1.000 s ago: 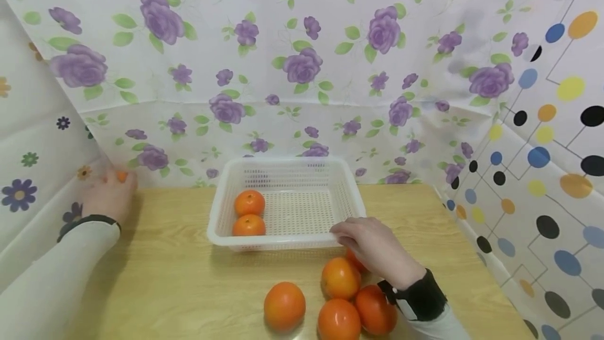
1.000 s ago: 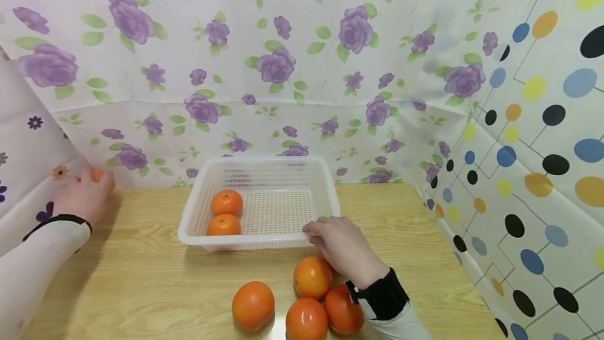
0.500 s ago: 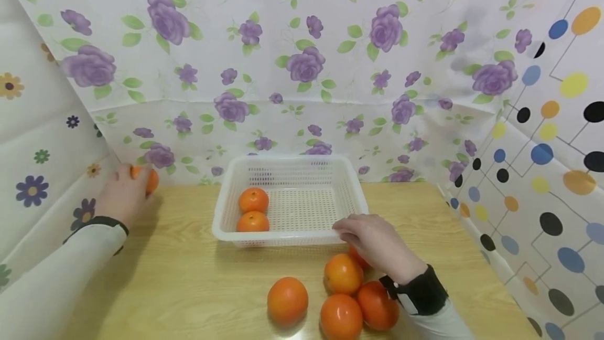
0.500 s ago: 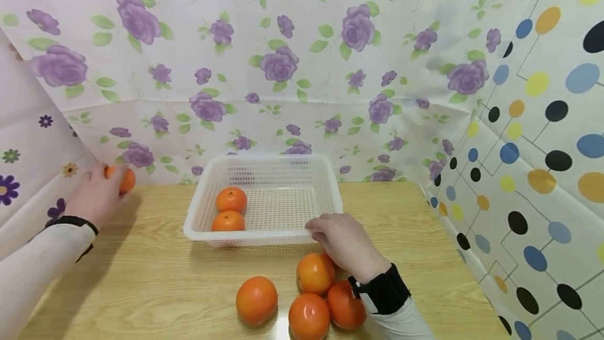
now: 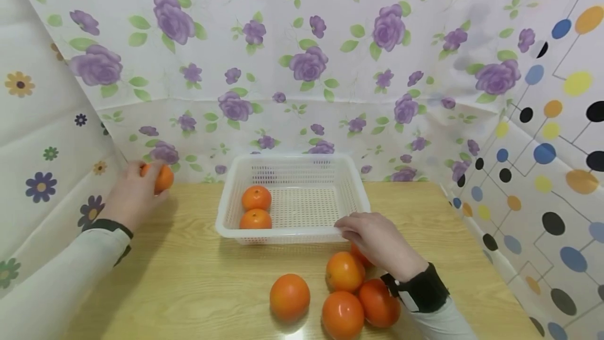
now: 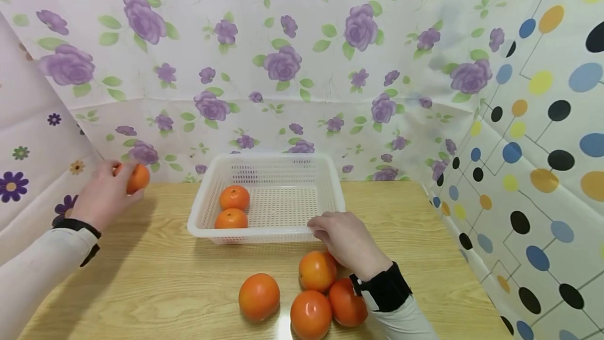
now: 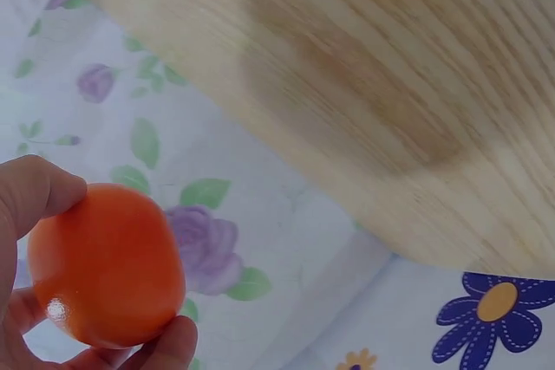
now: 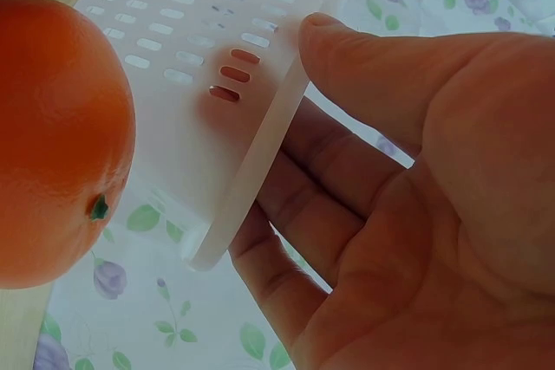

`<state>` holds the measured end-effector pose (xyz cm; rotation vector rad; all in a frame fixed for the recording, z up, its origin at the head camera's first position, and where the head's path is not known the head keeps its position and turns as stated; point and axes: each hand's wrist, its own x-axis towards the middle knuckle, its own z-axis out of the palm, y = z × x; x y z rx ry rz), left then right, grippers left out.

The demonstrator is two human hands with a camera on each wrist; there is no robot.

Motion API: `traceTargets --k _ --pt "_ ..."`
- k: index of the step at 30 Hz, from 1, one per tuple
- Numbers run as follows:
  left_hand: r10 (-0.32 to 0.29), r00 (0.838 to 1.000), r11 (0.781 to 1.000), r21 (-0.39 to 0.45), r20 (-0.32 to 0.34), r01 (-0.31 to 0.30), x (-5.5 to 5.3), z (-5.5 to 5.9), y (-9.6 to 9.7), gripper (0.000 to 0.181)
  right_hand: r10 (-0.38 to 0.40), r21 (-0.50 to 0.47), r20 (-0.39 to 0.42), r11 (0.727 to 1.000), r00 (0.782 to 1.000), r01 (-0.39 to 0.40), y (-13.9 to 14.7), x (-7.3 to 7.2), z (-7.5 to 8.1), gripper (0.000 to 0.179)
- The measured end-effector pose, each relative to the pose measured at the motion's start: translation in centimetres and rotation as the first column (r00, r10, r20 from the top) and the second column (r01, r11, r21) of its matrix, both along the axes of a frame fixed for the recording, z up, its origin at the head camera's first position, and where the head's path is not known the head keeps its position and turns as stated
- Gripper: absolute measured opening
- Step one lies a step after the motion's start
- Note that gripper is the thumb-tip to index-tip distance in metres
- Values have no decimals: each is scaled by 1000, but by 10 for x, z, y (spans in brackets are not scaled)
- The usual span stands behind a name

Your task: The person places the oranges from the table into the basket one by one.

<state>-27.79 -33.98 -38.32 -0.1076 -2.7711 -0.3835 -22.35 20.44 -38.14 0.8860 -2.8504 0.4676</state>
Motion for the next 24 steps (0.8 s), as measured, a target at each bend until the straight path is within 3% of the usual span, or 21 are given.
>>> traceTargets --k 6,12,24 --pt "-24 1000 1000 -7 1 24 6 6 13 73 -9 -1 11 1000 1000 9 -1 0 0 23" --pt "-80 994 996 -45 -78 77 10 13 32 72 16 -2 -32 1000 999 -16 0 0 -1 22" --pt "-144 976 985 -115 -161 126 24 27 66 71 3 -1 -14 1000 1000 -3 -1 0 -1 23"
